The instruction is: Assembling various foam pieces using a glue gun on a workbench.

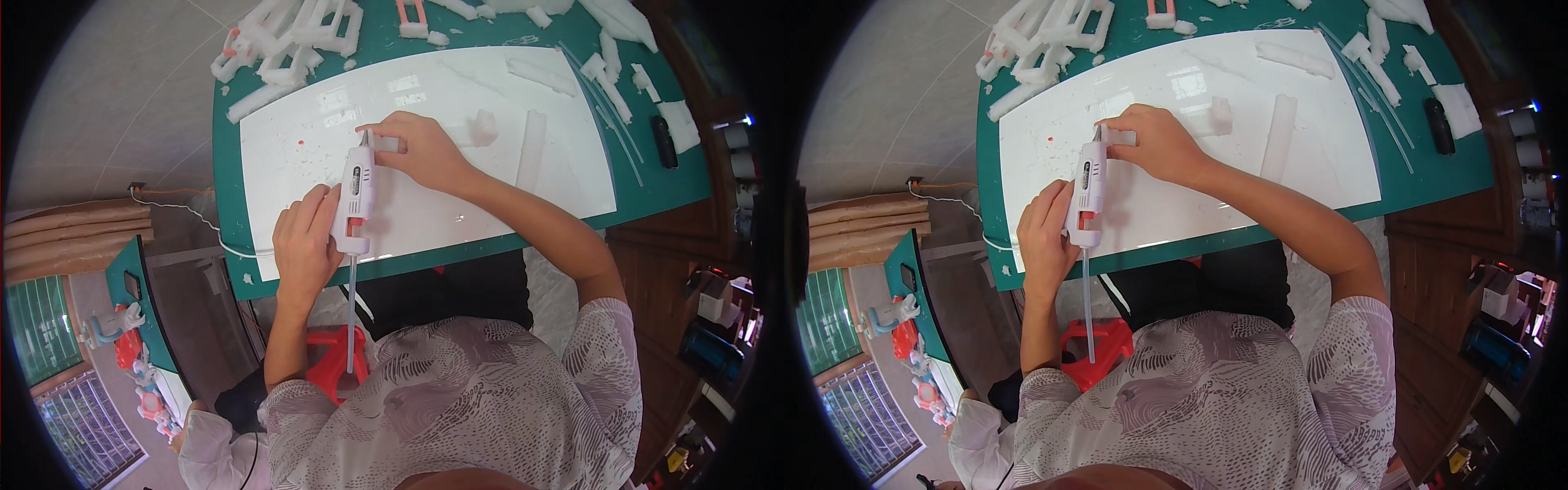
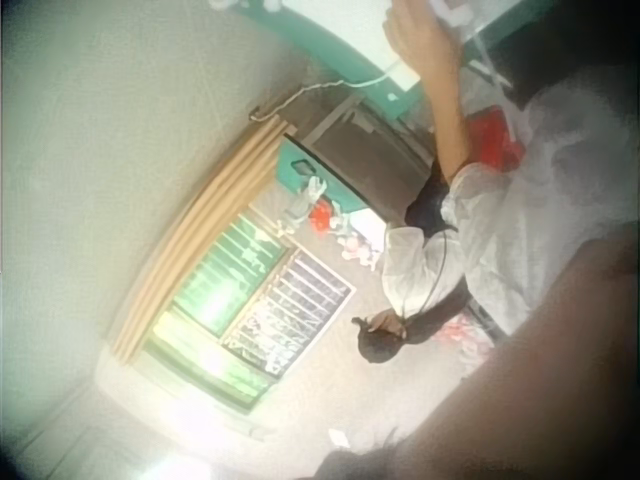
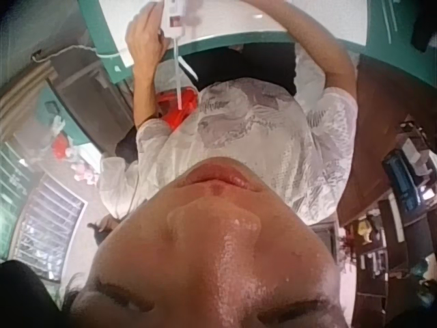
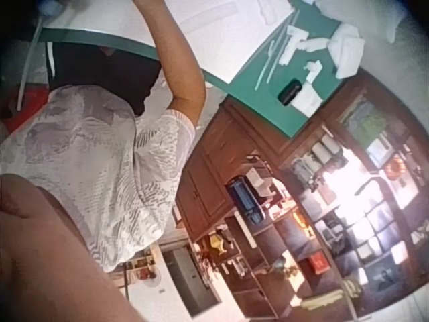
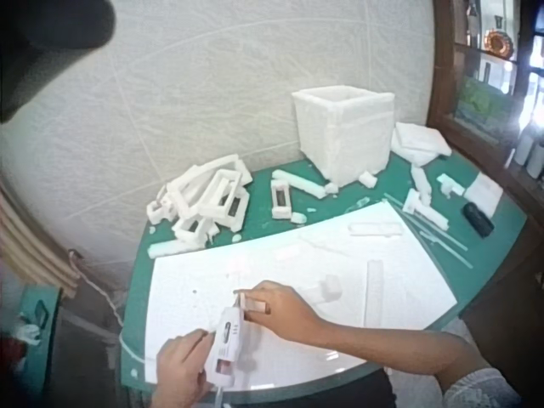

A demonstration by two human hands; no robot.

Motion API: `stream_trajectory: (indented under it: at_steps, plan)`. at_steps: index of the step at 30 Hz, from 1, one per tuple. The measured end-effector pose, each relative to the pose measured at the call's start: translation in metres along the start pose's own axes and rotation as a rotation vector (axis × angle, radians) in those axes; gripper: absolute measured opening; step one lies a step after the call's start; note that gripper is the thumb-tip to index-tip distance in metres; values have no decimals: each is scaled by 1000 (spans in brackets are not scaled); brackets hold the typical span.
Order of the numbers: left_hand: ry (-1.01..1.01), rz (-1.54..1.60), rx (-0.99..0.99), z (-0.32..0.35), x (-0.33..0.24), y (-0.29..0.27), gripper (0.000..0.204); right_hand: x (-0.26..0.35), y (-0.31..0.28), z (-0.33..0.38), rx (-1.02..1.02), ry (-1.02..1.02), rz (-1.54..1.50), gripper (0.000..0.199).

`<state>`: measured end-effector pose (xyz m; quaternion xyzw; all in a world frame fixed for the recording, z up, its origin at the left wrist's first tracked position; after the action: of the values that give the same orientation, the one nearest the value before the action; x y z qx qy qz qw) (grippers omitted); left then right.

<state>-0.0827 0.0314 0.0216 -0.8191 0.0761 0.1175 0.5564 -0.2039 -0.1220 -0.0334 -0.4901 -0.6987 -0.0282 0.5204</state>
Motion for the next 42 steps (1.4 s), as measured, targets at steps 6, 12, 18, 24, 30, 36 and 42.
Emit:
stream_trajectory:
  at_steps: [6,12,18,24,30,36,42]
  plan:
    - [7,5,-5,1,2,0,58,0,1,0,-2,18,-16,41]
    - [-5,5,8,0,3,1,59,0,0,-1,1,9,13,39]
    - [-22,49,16,1,5,3,58,-1,-1,0,-15,49,-3,37]
    - [-34,71,20,2,7,4,56,-3,-1,0,-6,52,-5,37]
    - [-51,112,35,3,10,6,53,-1,-1,0,4,71,-15,36]
    - [-50,124,25,2,9,5,50,-1,-2,0,10,77,-26,38]
    - [-100,132,69,0,8,4,42,1,-3,-1,54,151,-30,39]
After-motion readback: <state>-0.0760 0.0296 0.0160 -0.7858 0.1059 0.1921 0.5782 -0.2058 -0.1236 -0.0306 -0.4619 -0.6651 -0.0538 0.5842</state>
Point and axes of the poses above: each hand's wrist, its own z-axis away from the middle knuckle, its own y-axis out of the palm, x = y × z, the point moved 5 cm from there along -z, towards the middle knuckle, and after that the axes turned 11 degrees about -y, right-handed, at the moved point
